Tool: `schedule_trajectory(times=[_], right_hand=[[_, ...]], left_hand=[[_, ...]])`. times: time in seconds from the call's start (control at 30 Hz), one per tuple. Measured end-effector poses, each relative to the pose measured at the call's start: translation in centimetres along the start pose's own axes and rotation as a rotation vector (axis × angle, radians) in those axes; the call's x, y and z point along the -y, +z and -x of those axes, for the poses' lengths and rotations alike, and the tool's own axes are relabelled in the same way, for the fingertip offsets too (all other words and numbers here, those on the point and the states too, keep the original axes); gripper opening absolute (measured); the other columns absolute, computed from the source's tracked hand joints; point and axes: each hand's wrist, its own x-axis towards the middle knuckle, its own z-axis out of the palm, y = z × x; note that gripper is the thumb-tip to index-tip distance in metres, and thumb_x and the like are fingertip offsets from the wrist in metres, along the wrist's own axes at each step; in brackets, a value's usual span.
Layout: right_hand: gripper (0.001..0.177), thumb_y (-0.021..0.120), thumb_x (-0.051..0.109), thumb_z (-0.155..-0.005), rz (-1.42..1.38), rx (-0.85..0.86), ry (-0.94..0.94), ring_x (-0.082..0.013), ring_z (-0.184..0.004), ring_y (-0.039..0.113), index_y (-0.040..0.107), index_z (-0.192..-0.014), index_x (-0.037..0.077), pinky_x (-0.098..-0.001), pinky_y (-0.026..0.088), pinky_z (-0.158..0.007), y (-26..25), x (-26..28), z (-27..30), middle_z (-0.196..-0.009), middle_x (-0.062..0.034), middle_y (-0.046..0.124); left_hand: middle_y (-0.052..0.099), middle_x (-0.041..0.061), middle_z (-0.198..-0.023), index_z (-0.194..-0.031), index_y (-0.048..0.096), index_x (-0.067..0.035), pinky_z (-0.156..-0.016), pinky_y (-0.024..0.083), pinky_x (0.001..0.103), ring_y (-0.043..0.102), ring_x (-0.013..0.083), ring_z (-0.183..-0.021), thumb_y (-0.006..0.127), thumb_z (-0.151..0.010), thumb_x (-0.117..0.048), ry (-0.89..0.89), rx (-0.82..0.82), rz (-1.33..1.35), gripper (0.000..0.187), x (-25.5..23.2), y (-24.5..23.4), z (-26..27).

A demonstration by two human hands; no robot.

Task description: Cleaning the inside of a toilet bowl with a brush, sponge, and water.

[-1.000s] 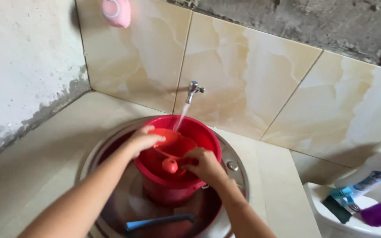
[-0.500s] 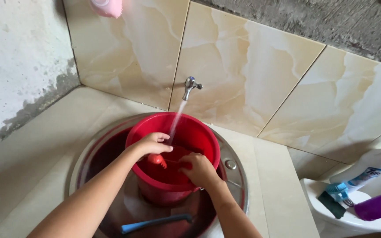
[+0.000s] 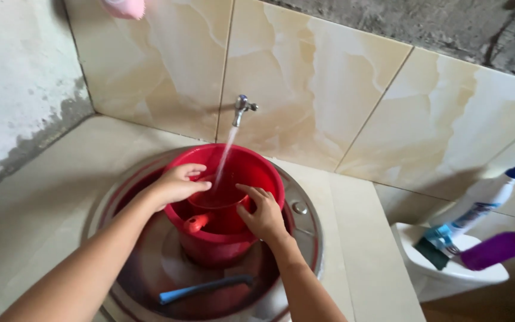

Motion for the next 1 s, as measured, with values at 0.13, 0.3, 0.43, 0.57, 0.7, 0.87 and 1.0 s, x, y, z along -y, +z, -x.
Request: schedule_trajectory(times=[0.13,0.3,0.43,0.57,0.7,0.87,1.0], right_hand=[[0.051,0.071,0.016,-0.081,0.079,-0.005,0.011,-0.0354,-0.111,0.063,0.067,-0.132,0.019,-0.0436,0.050,-0.101,0.6,-0.6,0.9,-0.120,-0.0128,0.072],[0.058,0.073,0.012,-0.078,0.112,0.007,0.031,-0.0371,-0.110,0.060,0.065,-0.135,0.018,-0.0446,0.049,-0.100,0.5,-0.1,1.3,-0.120,-0.0135,0.070],[0.060,0.074,0.010,-0.075,0.140,0.007,0.014,-0.0374,-0.111,0.061,0.065,-0.134,0.018,-0.0445,0.049,-0.100,1.0,-0.8,1.1,-0.120,-0.0136,0.070],[0.058,0.074,0.011,-0.075,0.184,-0.015,-0.001,-0.0371,-0.109,0.063,0.066,-0.132,0.019,-0.0446,0.050,-0.098,1.6,-1.6,1.0,-0.117,-0.0133,0.071],[0.058,0.072,0.009,-0.075,0.162,-0.029,-0.066,-0.0346,-0.109,0.066,0.065,-0.132,0.018,-0.0440,0.051,-0.099,1.8,-1.8,1.1,-0.119,-0.0121,0.072],[0.060,0.074,0.011,-0.075,0.206,0.027,0.063,-0.0367,-0.107,0.063,0.065,-0.134,0.020,-0.0438,0.051,-0.096,1.4,-0.9,0.8,-0.116,-0.0130,0.071],[0.061,0.075,0.011,-0.074,0.206,0.041,0.047,-0.0360,-0.107,0.063,0.064,-0.134,0.019,-0.0438,0.050,-0.098,1.4,-1.3,0.7,-0.118,-0.0121,0.072]], left_hand=[[0.059,0.010,-0.150,-0.144,0.058,-0.013,-0.112,0.044,0.039,0.052,0.0259,-0.139,0.078,-0.082,-0.028,0.068,-0.076,0.042,0.066,-0.4,0.2,1.1],[0.062,0.011,-0.145,-0.140,0.060,-0.009,-0.113,0.043,0.039,0.054,0.0270,-0.138,0.079,-0.083,-0.028,0.176,-0.151,0.130,0.063,2.5,2.6,-0.4],[0.067,0.013,-0.137,-0.134,0.064,-0.007,-0.112,0.045,0.039,0.059,0.0277,-0.132,0.080,-0.083,-0.025,0.273,-0.248,0.092,0.057,3.6,5.4,-1.1],[0.072,0.015,-0.130,-0.130,0.065,-0.005,-0.109,0.050,0.037,0.067,0.0248,-0.124,0.078,-0.084,-0.026,0.432,-0.345,0.092,0.052,1.5,7.2,1.5],[0.073,0.010,-0.127,-0.130,0.066,-0.010,-0.102,0.052,0.037,0.067,0.0231,-0.121,0.077,-0.082,-0.027,0.281,-0.357,-0.059,0.052,-0.7,7.2,3.3],[0.074,0.012,-0.122,-0.128,0.065,-0.007,-0.101,0.053,0.037,0.069,0.0254,-0.118,0.080,-0.081,-0.026,0.332,-0.430,0.061,0.053,0.8,7.1,1.6],[0.073,0.013,-0.123,-0.129,0.065,-0.008,-0.100,0.054,0.037,0.069,0.0258,-0.118,0.079,-0.080,-0.025,0.367,-0.471,0.043,0.054,0.6,7.1,2.1]])
